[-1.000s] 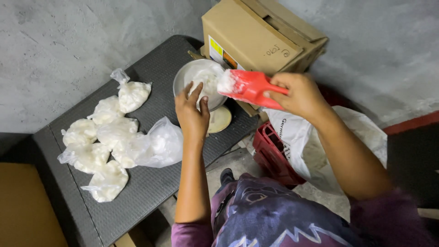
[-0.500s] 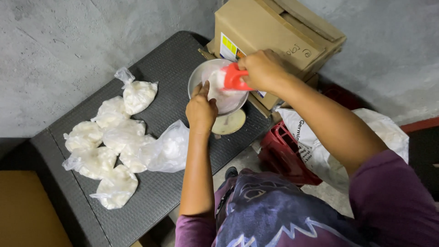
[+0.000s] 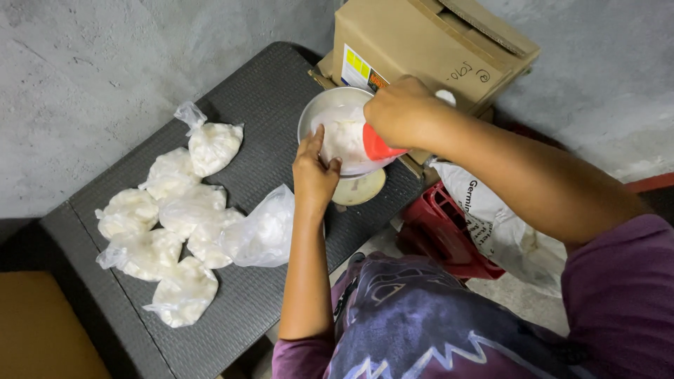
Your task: Scooping white powder from a large sack into small plastic bags and weighing them on an analog scale.
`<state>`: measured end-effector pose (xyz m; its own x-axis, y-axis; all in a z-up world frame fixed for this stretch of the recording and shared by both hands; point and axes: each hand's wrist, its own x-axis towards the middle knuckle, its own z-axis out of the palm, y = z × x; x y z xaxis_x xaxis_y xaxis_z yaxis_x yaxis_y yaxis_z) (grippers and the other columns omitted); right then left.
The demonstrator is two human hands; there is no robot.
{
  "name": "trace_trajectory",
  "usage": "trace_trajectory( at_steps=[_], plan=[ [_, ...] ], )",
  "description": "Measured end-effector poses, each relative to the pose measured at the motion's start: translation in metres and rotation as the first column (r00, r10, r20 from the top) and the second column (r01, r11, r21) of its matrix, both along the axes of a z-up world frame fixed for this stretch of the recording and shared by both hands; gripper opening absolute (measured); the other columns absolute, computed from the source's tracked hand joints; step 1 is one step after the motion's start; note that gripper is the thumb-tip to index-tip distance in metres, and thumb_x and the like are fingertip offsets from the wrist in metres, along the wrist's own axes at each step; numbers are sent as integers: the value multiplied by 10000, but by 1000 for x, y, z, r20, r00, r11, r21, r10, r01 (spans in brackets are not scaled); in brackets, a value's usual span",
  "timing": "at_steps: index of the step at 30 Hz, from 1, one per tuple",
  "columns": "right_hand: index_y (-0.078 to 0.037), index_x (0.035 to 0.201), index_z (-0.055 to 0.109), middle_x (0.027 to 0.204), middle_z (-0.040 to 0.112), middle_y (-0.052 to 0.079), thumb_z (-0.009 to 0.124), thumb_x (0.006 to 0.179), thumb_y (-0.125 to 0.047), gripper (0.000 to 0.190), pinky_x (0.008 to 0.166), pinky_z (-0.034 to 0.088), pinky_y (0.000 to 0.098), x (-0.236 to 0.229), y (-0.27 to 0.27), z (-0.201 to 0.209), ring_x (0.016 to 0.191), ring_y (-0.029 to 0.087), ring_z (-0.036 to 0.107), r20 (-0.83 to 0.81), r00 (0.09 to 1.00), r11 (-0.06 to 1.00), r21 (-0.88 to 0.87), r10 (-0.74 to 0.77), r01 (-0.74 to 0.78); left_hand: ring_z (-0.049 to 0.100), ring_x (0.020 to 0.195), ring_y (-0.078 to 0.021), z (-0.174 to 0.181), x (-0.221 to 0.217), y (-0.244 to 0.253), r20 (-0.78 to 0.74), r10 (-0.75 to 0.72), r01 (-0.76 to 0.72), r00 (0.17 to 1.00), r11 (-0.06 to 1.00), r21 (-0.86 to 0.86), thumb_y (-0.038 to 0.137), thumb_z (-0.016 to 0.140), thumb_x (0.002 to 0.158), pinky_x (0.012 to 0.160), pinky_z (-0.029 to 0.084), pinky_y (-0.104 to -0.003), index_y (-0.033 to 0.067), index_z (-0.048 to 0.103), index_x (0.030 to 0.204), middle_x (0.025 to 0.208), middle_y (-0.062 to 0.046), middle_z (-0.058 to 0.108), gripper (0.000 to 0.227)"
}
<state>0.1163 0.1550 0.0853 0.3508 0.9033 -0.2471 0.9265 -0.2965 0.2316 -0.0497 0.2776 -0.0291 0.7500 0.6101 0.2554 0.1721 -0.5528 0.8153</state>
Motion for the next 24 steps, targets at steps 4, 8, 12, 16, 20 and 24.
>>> trace_trajectory(
  at_steps=[4, 8, 12, 16, 20, 24],
  plan=[
    [-66, 871, 795, 852, 755, 172, 683, 809, -135, 145, 736, 571, 468, -8, -3, 21, 826, 342, 747, 79, 996, 999, 31, 29, -32, 677, 742, -226, -6, 0, 2, 100, -38, 34, 994, 999, 37, 4, 820, 732, 740, 565, -331, 28, 567, 1431, 1392, -215, 606, 744],
    [-154, 881, 804, 825, 749, 157, 713, 737, -137, 172, 780, 536, 477, -5, -8, 18, 816, 366, 722, 59, 998, 979, 199, 30, -41, 679, 781, -226, -12, 3, 2, 117, -32, 33, 993, 999, -3, 16, 816, 747, 732, 572, -328, 33, 560, 1448, 1414, -215, 592, 746],
    [-199, 887, 799, 794, 756, 129, 720, 759, -172, 153, 861, 519, 459, -1, -26, 12, 811, 319, 740, 73, 997, 967, 253, 10, -28, 701, 849, -207, -21, 2, -1, 186, -32, 16, 982, 996, 83, 54, 846, 774, 755, 582, -317, 35, 581, 1441, 1468, -258, 533, 718],
    [-197, 973, 799, 775, 744, 133, 741, 752, -167, 231, 837, 524, 492, -8, -64, 18, 770, 344, 727, 48, 999, 907, 419, 14, -33, 665, 716, -209, 9, -14, -19, 135, 58, -68, 989, 996, 66, 78, 812, 812, 712, 575, -322, 62, 606, 1418, 1452, -220, 583, 641],
    [-98, 1059, 775, 827, 726, 169, 809, 822, -256, 287, 684, 532, 465, -10, -113, -3, 734, 364, 695, -256, 967, 724, 669, 10, 169, 671, 718, -210, 29, -27, -46, 189, 165, -177, 968, 983, 45, 108, 765, 898, 674, 572, -307, 79, 627, 1387, 1442, -208, 586, 509],
    [-27, 996, 701, 795, 701, 90, 821, 925, -175, 204, 621, 501, 310, -16, -164, -37, 681, 137, 590, -602, 794, 497, 717, 88, 488, 700, 1193, -337, 23, -29, -83, 311, 95, -202, 946, 921, 334, 71, 764, 958, 992, 583, -378, 64, 641, 1421, 1408, -169, 633, 479]
  ],
)
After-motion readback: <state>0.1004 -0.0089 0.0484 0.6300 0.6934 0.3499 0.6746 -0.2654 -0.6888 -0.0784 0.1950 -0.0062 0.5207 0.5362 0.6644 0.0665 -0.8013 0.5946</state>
